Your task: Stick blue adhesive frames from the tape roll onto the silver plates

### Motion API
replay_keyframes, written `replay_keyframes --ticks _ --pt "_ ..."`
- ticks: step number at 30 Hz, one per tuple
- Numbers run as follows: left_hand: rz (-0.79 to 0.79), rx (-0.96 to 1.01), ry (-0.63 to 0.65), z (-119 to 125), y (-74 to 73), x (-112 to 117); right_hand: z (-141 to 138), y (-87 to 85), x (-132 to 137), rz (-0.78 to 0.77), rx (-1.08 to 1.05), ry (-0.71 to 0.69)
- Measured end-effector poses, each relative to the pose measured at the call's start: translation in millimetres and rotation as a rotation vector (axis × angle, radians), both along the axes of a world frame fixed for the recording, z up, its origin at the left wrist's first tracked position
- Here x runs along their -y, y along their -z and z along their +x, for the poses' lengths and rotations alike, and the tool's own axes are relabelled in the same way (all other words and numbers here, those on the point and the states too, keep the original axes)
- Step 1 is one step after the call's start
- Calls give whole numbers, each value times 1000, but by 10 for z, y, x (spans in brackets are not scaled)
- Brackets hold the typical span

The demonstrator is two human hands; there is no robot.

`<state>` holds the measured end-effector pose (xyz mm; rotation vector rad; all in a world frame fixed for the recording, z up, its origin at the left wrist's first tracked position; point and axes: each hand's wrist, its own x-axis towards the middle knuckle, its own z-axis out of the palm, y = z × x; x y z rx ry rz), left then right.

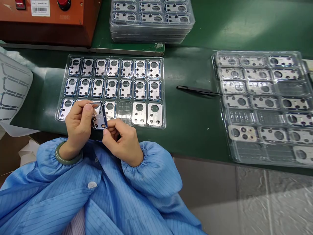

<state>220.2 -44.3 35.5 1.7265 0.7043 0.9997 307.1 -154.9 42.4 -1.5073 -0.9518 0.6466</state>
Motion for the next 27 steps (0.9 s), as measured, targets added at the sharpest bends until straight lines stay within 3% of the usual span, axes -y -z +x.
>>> replay_keyframes --ticks 8,12,16,18,27 --pt "42 -24 2 -2 28 -8 -21 29 15 21 3 25" --pt "79 -34 52 3 8 -14 -72 37 -10 88 46 294" --pt "114 -75 103 -4 0 -12 -78 -11 -87 86 337 500" --pt "140 -91 116 -6 -1 -9 -59 -48 -126 66 401 505" --pt "249 -128 134 16 -29 12 -78 -87 -242 -14 262 507"
